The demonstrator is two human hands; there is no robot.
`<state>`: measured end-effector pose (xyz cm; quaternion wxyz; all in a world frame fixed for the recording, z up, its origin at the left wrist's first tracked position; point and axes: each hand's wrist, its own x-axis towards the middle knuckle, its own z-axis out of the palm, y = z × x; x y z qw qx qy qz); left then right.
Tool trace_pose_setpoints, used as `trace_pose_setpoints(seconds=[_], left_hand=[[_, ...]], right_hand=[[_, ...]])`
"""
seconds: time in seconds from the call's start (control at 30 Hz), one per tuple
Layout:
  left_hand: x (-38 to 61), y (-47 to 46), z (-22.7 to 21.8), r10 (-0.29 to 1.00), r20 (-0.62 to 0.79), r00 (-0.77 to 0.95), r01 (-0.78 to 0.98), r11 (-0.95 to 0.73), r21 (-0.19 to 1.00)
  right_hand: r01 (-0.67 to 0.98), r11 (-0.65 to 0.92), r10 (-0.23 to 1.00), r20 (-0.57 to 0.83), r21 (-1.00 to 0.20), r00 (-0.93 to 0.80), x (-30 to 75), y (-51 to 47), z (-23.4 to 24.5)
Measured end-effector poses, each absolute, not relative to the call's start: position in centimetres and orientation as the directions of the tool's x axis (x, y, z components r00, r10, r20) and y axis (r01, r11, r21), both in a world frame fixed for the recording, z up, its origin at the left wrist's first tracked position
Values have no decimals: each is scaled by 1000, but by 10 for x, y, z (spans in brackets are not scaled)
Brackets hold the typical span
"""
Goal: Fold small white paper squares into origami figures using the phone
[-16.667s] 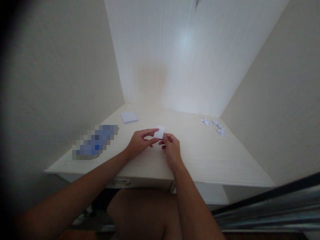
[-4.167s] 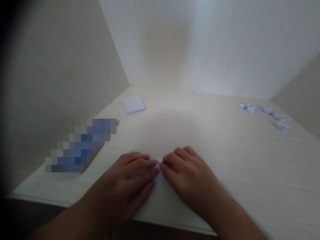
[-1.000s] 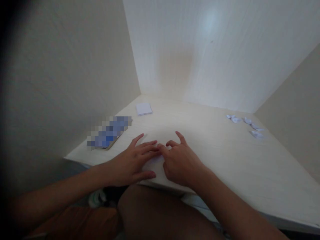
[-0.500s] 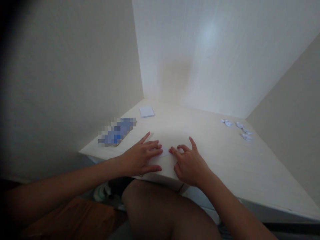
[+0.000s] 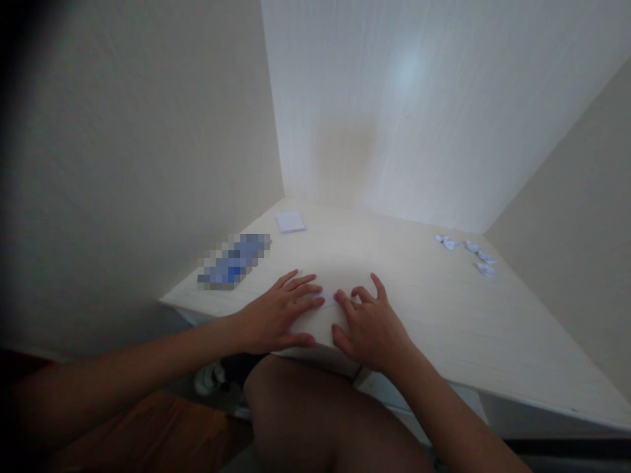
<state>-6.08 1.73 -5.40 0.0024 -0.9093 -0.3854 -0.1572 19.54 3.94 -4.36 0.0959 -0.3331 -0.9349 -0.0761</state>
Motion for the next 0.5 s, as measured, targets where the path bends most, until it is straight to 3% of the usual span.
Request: trace_pose_setpoints(seconds=[0.27,0.5], left_hand=[[-60,23,-59,749,287,597,725,-657,205],[-60,23,-61,744,284,604,725,-661,190]], right_hand=[[670,742,651,193,43,-734,194,43,-39],[744,666,732,233,-48,-640,167,57,-29]])
